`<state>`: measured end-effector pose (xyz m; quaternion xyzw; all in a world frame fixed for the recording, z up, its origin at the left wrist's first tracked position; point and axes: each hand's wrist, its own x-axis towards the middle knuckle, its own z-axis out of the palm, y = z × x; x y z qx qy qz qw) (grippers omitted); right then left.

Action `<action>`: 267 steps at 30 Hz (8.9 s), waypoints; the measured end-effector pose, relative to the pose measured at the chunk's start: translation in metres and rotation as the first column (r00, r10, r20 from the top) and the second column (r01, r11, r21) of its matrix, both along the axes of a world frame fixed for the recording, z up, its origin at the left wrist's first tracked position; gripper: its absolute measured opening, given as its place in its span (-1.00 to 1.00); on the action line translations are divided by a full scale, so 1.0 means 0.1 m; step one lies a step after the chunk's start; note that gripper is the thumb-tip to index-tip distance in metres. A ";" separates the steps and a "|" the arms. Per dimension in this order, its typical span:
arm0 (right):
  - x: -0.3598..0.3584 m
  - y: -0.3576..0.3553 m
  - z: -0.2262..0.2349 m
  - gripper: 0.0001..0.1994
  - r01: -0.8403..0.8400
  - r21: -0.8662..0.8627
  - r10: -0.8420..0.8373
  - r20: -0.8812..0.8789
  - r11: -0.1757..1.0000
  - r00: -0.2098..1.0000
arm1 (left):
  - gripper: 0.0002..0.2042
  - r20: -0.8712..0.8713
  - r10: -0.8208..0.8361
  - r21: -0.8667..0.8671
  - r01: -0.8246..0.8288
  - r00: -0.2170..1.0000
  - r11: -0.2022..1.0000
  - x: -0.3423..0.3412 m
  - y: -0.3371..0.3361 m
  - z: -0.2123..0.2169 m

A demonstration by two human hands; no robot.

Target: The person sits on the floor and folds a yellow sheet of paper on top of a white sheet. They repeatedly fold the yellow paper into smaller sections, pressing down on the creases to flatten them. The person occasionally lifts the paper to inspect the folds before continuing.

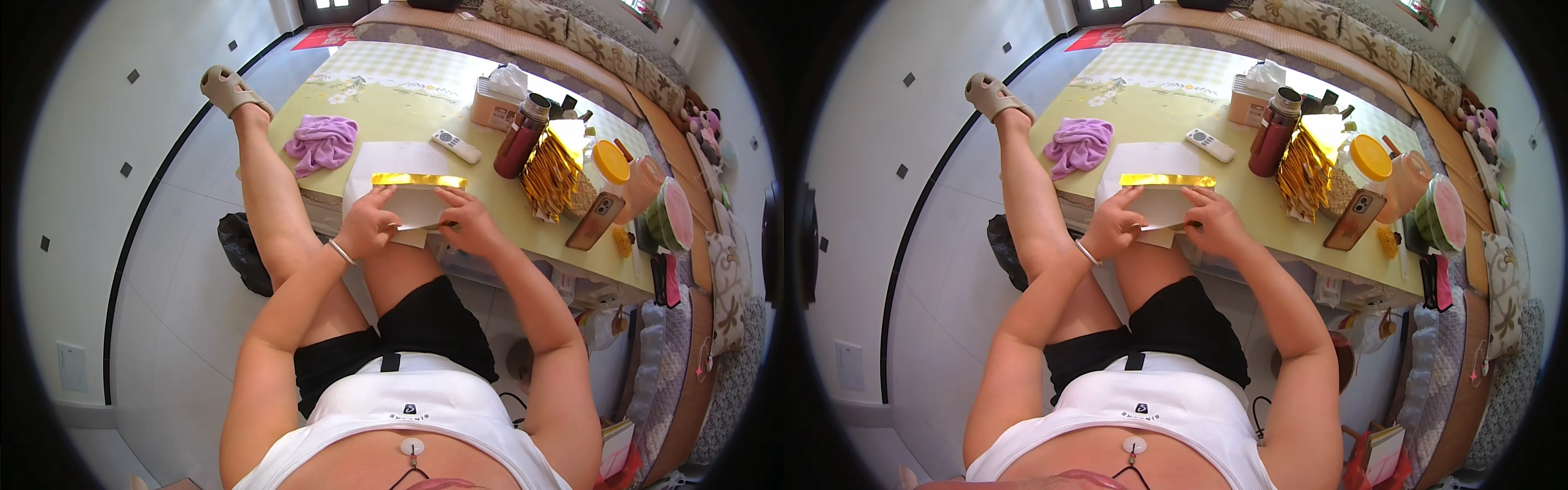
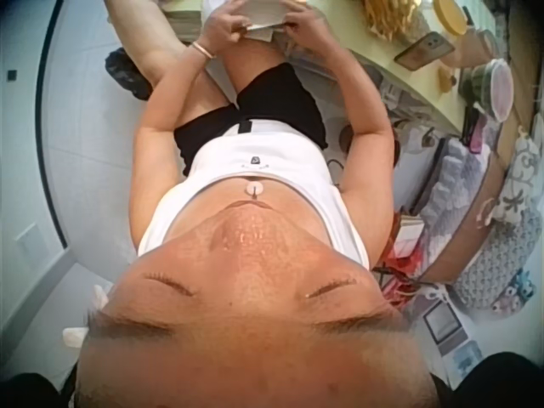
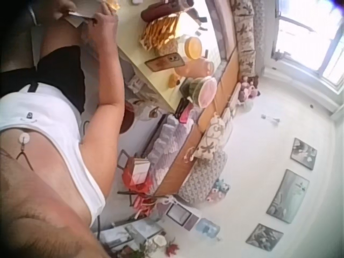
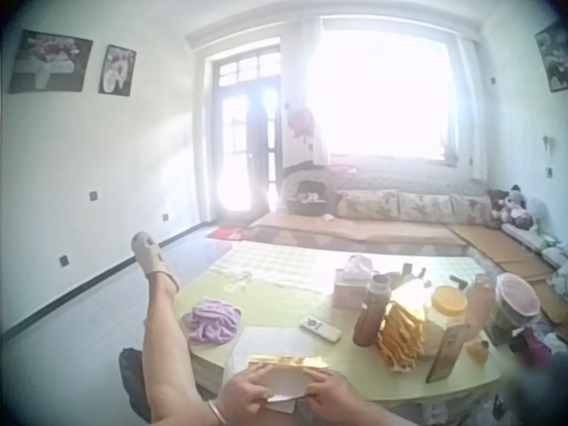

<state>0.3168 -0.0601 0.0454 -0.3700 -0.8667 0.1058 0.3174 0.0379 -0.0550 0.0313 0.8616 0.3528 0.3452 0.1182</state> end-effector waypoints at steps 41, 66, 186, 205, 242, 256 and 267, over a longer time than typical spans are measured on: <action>-0.19 0.55 -0.53 -0.79 0.672 -0.136 -0.683 -0.050 0.728 0.729 | -0.08 -0.468 0.292 0.155 -0.248 0.834 0.956 0.48 0.00 -0.43; 0.21 -0.17 -0.54 -0.45 0.301 0.025 -0.291 0.336 0.953 0.896 | -0.04 -0.589 0.064 -0.290 -0.284 0.806 0.914 -0.02 -0.08 -0.23; -0.77 0.24 -0.58 -0.83 0.320 0.084 -0.293 -0.233 0.944 0.927 | -0.87 -0.004 0.414 -0.177 -0.408 0.910 0.896 -0.11 0.48 -0.28; -0.85 0.29 -0.61 -0.68 0.349 0.284 -0.343 -0.072 0.893 0.937 | -0.83 -0.192 0.575 -0.137 -0.602 0.795 0.787 0.12 0.52 -0.20; -0.42 0.60 -0.35 -0.42 0.440 0.045 -0.442 0.058 0.897 0.895 | -0.60 -0.448 0.518 0.075 -0.547 0.729 0.834 0.57 0.61 0.04; 0.08 0.73 -0.54 -0.54 0.187 -0.067 -0.158 0.310 0.980 0.938 | -0.71 -0.344 0.424 0.304 -0.328 0.838 0.894 0.36 0.15 -0.45; 0.15 0.74 -0.47 -0.57 0.176 -0.071 -0.159 0.196 0.982 0.968 | -0.91 -0.296 0.437 0.192 -0.395 0.849 0.898 0.29 0.20 -0.16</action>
